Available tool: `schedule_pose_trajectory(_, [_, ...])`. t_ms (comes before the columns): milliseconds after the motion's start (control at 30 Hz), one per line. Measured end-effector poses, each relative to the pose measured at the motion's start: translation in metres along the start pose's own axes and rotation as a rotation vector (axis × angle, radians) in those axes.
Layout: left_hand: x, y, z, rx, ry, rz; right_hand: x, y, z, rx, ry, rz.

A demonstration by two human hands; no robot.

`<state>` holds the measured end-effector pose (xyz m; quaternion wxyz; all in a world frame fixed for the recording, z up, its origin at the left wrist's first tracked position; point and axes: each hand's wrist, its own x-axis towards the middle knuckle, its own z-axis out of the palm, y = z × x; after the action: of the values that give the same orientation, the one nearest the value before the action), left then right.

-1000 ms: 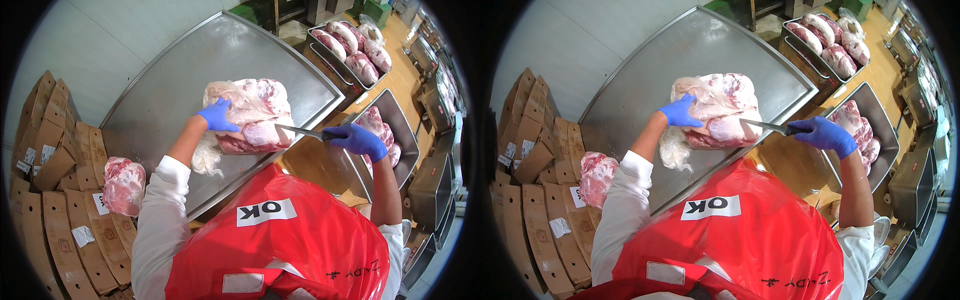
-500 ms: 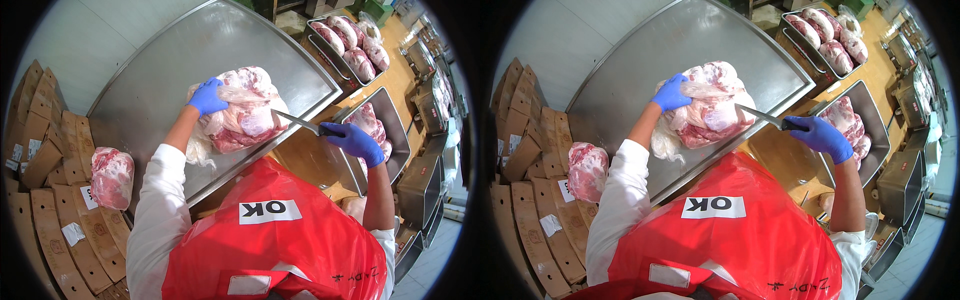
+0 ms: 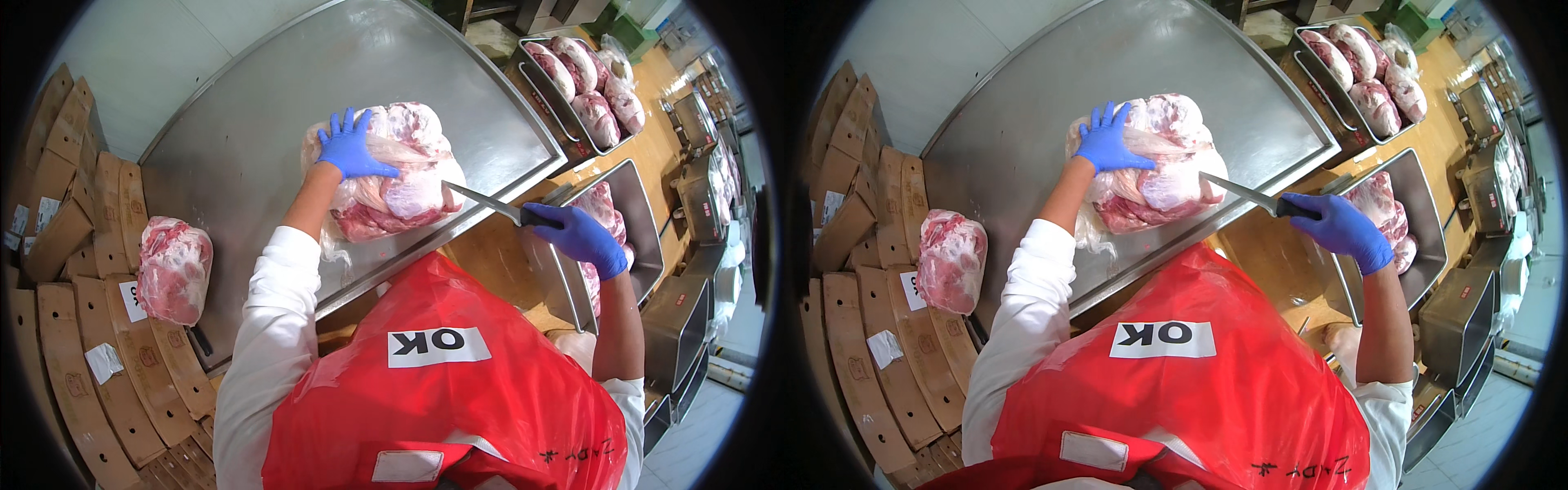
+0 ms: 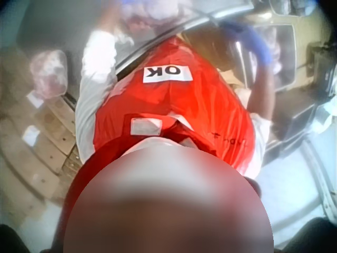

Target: The person uses a knife to trim fat and separate a large piece of raw meat on a stainless steel table. They place the trimmed portion into a metal tray, then submerge a vacuum-sealed package of meat into a water bath before removing it and placing it on the table.

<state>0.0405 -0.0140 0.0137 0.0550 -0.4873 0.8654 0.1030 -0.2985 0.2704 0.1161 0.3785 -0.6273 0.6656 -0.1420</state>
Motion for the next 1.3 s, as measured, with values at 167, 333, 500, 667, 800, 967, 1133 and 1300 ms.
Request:
schedule_pose_trajectory(167, [0.016, -0.049, 0.005, -0.209, -0.014, 0.041, 0.009, 0.001, 0.008, -0.063, 0.033, 0.023])
schedule_pose_trajectory(333, [0.005, -0.077, 0.038, -0.383, 0.222, 0.133, 0.009, -0.026, 0.000, -0.206, 0.039, 0.037])
schedule_pose_trajectory(500, [-0.012, -0.069, 0.042, -0.414, 0.306, 0.149, 0.014, -0.080, -0.020, -0.250, 0.032, -0.086])
schedule_pose_trajectory(667, [-0.010, -0.067, 0.035, -0.512, 0.219, 0.112, 0.047, -0.113, -0.025, -0.336, -0.100, -0.089])
schedule_pose_trajectory(800, [-0.014, -0.065, 0.041, -0.356, 0.273, 0.020, 0.068, -0.143, -0.039, -0.444, -0.207, -0.101])
schedule_pose_trajectory(967, [-0.023, -0.057, 0.040, -0.252, 0.240, -0.094, 0.103, -0.178, -0.053, -0.589, -0.358, -0.047])
schedule_pose_trajectory(1133, [-0.021, -0.061, 0.046, -0.376, 0.308, -0.111, 0.141, -0.217, -0.057, -0.675, -0.472, 0.044])
schedule_pose_trajectory(1300, [-0.025, -0.053, 0.061, -0.305, 0.438, -0.127, 0.160, -0.236, -0.050, -0.615, -0.519, 0.244])
